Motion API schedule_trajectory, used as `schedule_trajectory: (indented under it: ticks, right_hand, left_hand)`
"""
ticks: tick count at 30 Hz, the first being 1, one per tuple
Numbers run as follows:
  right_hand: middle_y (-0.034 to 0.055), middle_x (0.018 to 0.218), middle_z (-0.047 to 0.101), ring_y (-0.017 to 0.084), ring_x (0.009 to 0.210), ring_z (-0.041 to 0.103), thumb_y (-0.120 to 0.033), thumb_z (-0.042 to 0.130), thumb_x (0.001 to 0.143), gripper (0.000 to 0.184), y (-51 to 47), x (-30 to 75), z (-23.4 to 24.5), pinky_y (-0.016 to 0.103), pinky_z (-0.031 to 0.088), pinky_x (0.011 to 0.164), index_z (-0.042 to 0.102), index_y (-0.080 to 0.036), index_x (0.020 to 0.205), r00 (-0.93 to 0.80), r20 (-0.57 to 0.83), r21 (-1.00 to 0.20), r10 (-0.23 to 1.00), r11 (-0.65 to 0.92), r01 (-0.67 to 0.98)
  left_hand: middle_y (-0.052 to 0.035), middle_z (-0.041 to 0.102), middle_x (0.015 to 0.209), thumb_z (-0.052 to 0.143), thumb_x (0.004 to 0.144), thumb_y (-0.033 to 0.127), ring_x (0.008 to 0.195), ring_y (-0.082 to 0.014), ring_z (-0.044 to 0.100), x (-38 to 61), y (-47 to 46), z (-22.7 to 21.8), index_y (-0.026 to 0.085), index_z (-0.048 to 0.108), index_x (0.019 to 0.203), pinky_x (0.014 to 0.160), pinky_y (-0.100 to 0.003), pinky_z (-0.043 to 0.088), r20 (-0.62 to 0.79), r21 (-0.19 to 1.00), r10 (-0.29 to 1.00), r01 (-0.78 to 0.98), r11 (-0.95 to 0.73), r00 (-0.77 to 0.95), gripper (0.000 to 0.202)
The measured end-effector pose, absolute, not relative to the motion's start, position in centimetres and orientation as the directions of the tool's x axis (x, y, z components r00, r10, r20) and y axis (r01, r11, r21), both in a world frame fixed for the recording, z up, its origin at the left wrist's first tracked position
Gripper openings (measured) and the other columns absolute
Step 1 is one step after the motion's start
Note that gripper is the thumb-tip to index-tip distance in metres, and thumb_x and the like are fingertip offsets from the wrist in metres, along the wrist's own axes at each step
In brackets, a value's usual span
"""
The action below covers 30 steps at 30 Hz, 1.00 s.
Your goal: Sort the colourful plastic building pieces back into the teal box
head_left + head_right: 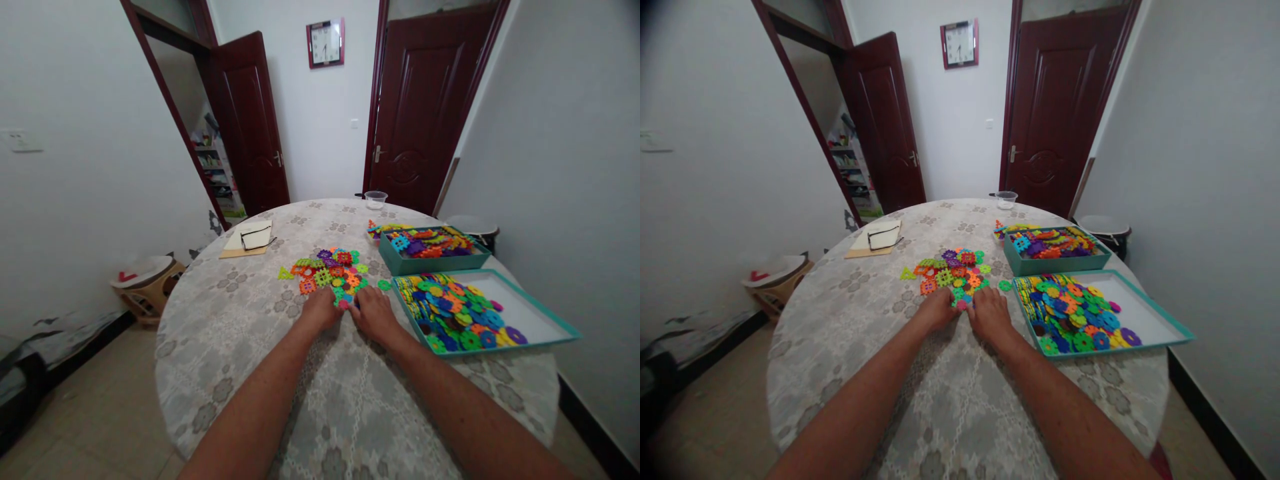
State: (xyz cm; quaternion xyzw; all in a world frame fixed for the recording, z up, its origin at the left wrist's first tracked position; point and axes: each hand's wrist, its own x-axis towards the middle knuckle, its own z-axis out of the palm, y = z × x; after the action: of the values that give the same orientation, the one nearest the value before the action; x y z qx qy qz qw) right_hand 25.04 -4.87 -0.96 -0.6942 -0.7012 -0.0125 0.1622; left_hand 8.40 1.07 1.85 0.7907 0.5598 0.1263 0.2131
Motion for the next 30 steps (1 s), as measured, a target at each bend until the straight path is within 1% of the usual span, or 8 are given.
schedule_trajectory:
  ticks: [5,10,16,20,23,26,28,30]
  right_hand:
    - [0.0174,0.120,0.066,0.034,0.118,0.056,-0.045,0.060,0.102,0.030,-5.3,24.9,-0.8,0.042,0.042,0.093,0.064,-0.016,0.110,0.043,0.242,-0.137,0.969,-0.010,0.991]
    - [0.0176,0.123,0.067,0.032,0.116,0.060,-0.037,0.055,0.104,0.025,-5.4,24.5,-0.5,0.040,0.044,0.094,0.064,-0.015,0.114,0.027,0.164,-0.149,0.986,-0.002,0.989]
    - [0.0212,0.128,0.065,0.031,0.118,0.061,-0.032,0.059,0.099,0.035,-6.6,25.4,0.3,0.037,0.044,0.099,0.063,-0.010,0.126,-0.038,0.118,-0.186,0.992,0.060,0.981]
    - [0.0174,0.120,0.068,0.028,0.107,0.065,-0.028,0.063,0.095,0.021,-6.8,26.2,0.9,0.034,0.045,0.091,0.066,-0.014,0.112,-0.008,0.061,-0.305,0.998,0.026,0.952]
    - [0.0096,0.105,0.070,0.023,0.096,0.065,-0.019,0.064,0.092,0.012,-6.5,26.2,1.1,0.030,0.045,0.083,0.066,-0.018,0.104,-0.021,0.097,-0.471,0.995,0.064,0.880]
    - [0.0011,0.091,0.069,0.018,0.084,0.064,-0.015,0.063,0.093,0.027,-6.1,25.7,1.1,0.027,0.044,0.076,0.065,-0.020,0.119,-0.068,0.168,-0.642,0.983,0.162,0.750]
    - [0.0004,0.093,0.071,0.017,0.086,0.064,-0.015,0.065,0.094,0.036,-6.0,25.3,1.0,0.028,0.046,0.080,0.064,-0.022,0.129,-0.112,0.231,-0.695,0.966,0.245,0.676]
    - [0.0022,0.101,0.072,0.018,0.093,0.065,-0.016,0.065,0.095,0.029,-5.9,25.0,0.9,0.029,0.047,0.086,0.069,-0.023,0.122,-0.154,0.275,-0.709,0.949,0.308,0.634]
  left_hand:
    - [-0.0064,0.074,0.100,0.067,0.093,0.035,0.089,-0.0217,0.066,8.4,0.1,1.5,0.021,0.062,0.106,0.072,-0.029,0.041,-0.002,0.478,0.943,0.828,-0.292,0.334,0.020]
    - [0.0017,0.067,0.084,0.064,0.095,0.028,0.076,-0.0159,0.058,7.7,-0.6,0.6,0.023,0.057,0.092,0.066,-0.026,0.036,0.074,0.613,0.919,0.709,-0.347,0.386,0.009]
    - [0.0038,0.060,0.078,0.060,0.091,0.019,0.074,-0.0144,0.054,6.1,-0.7,-0.1,0.021,0.058,0.086,0.068,-0.026,0.037,0.175,0.741,0.899,0.548,-0.388,0.400,0.006]
    - [0.0022,0.063,0.081,0.060,0.091,0.021,0.076,-0.0153,0.055,5.5,-1.0,-0.7,0.021,0.063,0.089,0.071,-0.027,0.040,0.217,0.730,0.875,0.523,-0.440,0.433,0.004]
    - [0.0005,0.066,0.088,0.062,0.091,0.020,0.080,-0.0164,0.058,5.5,-1.2,-0.9,0.022,0.068,0.097,0.075,-0.028,0.042,0.259,0.701,0.845,0.511,-0.498,0.468,0.009]
    - [-0.0002,0.069,0.090,0.063,0.093,0.024,0.082,-0.0171,0.060,5.5,-1.0,-0.8,0.022,0.071,0.102,0.077,-0.028,0.044,0.259,0.721,0.833,0.476,-0.504,0.489,0.012]
    - [-0.0003,0.071,0.090,0.064,0.094,0.028,0.083,-0.0173,0.062,5.5,-0.8,-0.7,0.023,0.073,0.104,0.077,-0.028,0.045,0.242,0.753,0.820,0.432,-0.496,0.519,0.015]
    - [-0.0005,0.072,0.091,0.065,0.095,0.031,0.083,-0.0175,0.063,5.4,-0.6,-0.5,0.023,0.074,0.105,0.077,-0.028,0.046,0.236,0.774,0.804,0.394,-0.495,0.546,0.016]
